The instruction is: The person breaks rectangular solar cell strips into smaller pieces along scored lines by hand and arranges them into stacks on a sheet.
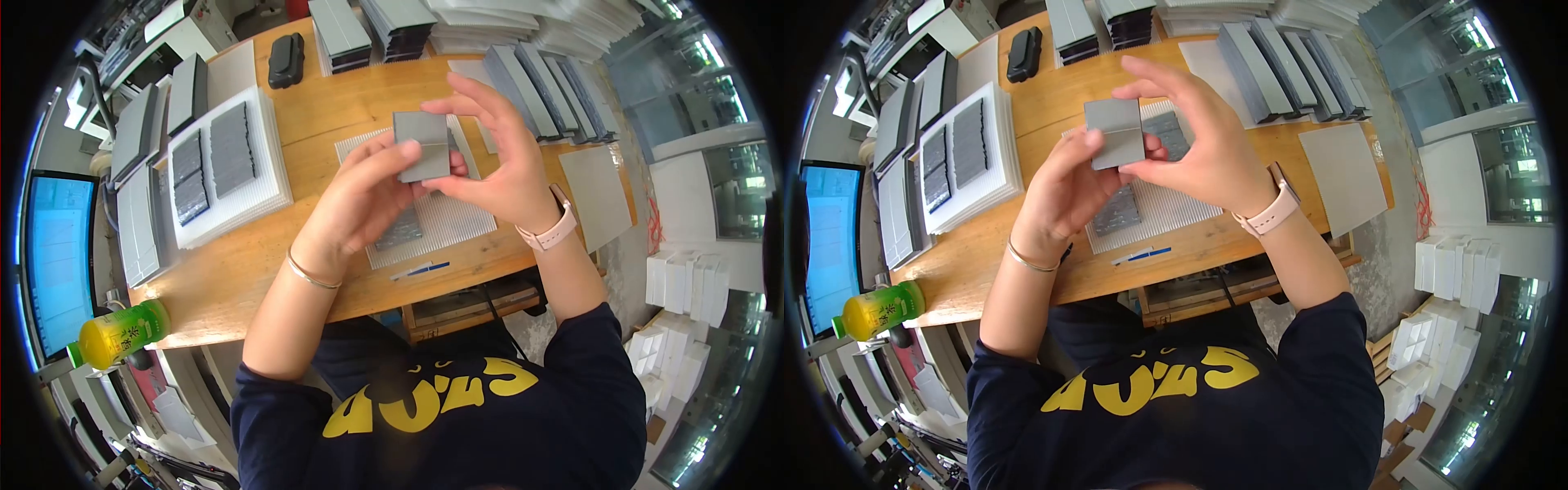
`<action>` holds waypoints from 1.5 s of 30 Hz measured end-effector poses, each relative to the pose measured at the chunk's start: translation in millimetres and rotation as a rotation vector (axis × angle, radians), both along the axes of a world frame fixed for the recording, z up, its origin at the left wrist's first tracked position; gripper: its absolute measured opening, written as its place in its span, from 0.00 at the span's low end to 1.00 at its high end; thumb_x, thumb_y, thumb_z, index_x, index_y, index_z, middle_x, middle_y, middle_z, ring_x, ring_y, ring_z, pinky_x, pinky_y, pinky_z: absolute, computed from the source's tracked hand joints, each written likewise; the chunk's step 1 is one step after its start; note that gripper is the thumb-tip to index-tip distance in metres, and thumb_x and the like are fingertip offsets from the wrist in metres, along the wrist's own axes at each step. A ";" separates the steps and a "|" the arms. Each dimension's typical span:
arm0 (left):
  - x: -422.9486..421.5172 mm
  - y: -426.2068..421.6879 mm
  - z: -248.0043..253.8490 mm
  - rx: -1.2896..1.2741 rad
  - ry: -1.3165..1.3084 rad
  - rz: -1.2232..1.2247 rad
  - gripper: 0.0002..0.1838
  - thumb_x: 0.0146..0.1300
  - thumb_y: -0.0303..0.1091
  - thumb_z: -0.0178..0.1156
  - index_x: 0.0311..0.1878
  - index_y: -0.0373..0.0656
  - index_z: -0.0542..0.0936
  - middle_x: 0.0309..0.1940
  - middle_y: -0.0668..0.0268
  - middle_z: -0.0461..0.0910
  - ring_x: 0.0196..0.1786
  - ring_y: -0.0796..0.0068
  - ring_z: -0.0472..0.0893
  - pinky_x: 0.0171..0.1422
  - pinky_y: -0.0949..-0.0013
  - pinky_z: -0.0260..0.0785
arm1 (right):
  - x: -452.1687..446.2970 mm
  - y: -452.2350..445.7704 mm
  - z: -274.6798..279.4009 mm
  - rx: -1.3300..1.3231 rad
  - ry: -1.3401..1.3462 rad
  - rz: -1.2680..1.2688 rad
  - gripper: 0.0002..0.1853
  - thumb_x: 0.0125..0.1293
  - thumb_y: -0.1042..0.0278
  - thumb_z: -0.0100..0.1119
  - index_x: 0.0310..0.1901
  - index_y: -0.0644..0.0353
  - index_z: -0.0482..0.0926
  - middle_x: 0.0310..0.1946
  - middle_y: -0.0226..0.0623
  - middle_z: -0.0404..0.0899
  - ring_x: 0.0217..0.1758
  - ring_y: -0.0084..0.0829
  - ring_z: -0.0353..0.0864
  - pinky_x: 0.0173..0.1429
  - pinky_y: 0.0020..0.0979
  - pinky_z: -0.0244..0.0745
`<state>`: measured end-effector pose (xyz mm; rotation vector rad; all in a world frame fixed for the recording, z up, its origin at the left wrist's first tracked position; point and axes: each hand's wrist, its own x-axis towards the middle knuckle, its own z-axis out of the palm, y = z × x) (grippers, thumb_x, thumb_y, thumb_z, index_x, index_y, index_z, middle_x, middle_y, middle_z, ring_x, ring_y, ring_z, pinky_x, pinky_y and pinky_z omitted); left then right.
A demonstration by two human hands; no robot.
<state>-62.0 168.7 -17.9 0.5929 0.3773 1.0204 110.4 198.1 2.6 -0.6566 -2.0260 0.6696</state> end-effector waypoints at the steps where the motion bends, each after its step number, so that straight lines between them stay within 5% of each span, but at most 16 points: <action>1: 0.8 -1.0 3.5 -0.005 -0.080 -0.015 0.20 0.60 0.34 0.57 0.53 0.34 0.69 0.44 0.56 0.76 0.48 0.66 0.76 0.55 0.65 0.69 | 0.2 2.2 -0.7 -0.044 0.058 0.043 0.44 0.39 0.74 0.71 0.62 0.53 0.62 0.48 0.34 0.76 0.52 0.30 0.73 0.61 0.33 0.63; 7: -2.2 2.9 -3.4 0.104 -0.146 0.013 0.26 0.60 0.39 0.58 0.56 0.33 0.66 0.50 0.53 0.72 0.52 0.61 0.75 0.58 0.61 0.69 | -6.0 6.9 -10.0 -0.275 0.221 0.193 0.45 0.39 0.74 0.72 0.63 0.53 0.59 0.51 0.34 0.74 0.56 0.27 0.70 0.65 0.36 0.57; 20: -7.2 3.7 -1.5 0.145 -0.035 -0.027 0.32 0.57 0.39 0.61 0.60 0.33 0.62 0.51 0.53 0.72 0.55 0.55 0.73 0.59 0.60 0.68 | 3.2 8.3 8.1 0.092 -0.065 0.093 0.43 0.36 0.76 0.70 0.60 0.55 0.63 0.47 0.36 0.77 0.55 0.32 0.71 0.64 0.38 0.59; 23: -1.7 1.8 7.3 0.113 -0.063 0.010 0.27 0.57 0.34 0.60 0.57 0.33 0.66 0.50 0.55 0.73 0.53 0.61 0.75 0.58 0.61 0.68 | 7.2 5.8 17.6 0.237 -0.157 -0.004 0.41 0.36 0.74 0.70 0.59 0.52 0.66 0.44 0.35 0.78 0.53 0.33 0.70 0.63 0.38 0.61; 28: 5.8 1.7 -8.6 0.140 0.467 0.263 0.12 0.51 0.23 0.64 0.40 0.35 0.78 0.36 0.65 0.80 0.39 0.81 0.77 0.47 0.75 0.69 | 7.5 1.5 11.4 0.351 -0.396 -0.139 0.40 0.36 0.71 0.71 0.58 0.52 0.68 0.45 0.36 0.75 0.54 0.36 0.69 0.63 0.38 0.62; 31: 6.6 1.7 -8.0 0.125 0.538 0.329 0.09 0.52 0.23 0.64 0.38 0.35 0.79 0.31 0.67 0.81 0.35 0.82 0.77 0.43 0.78 0.70 | 0.2 -4.6 14.5 0.259 -0.247 -0.192 0.38 0.39 0.73 0.70 0.57 0.53 0.68 0.46 0.36 0.73 0.52 0.34 0.71 0.58 0.35 0.68; 34: 4.1 3.1 -11.7 0.133 0.547 0.365 0.08 0.52 0.23 0.64 0.37 0.35 0.80 0.31 0.67 0.81 0.34 0.83 0.77 0.42 0.79 0.70 | 7.3 -4.4 0.7 -0.180 0.076 -0.116 0.29 0.44 0.76 0.69 0.52 0.60 0.72 0.41 0.36 0.76 0.46 0.28 0.76 0.49 0.28 0.74; 37: 5.2 1.5 -7.5 0.178 0.555 0.357 0.09 0.52 0.23 0.64 0.38 0.36 0.80 0.31 0.68 0.81 0.34 0.83 0.77 0.42 0.79 0.70 | 17.7 -4.9 -9.7 -0.728 0.120 0.009 0.17 0.49 0.76 0.67 0.42 0.66 0.75 0.35 0.34 0.79 0.38 0.22 0.78 0.42 0.22 0.75; 45: 6.5 -2.7 -4.3 0.183 0.486 0.249 0.11 0.52 0.24 0.64 0.40 0.36 0.79 0.34 0.67 0.81 0.37 0.83 0.77 0.44 0.78 0.70 | 23.3 -3.1 -17.0 -0.942 0.258 0.146 0.10 0.51 0.77 0.67 0.34 0.65 0.76 0.30 0.33 0.79 0.32 0.19 0.78 0.39 0.20 0.75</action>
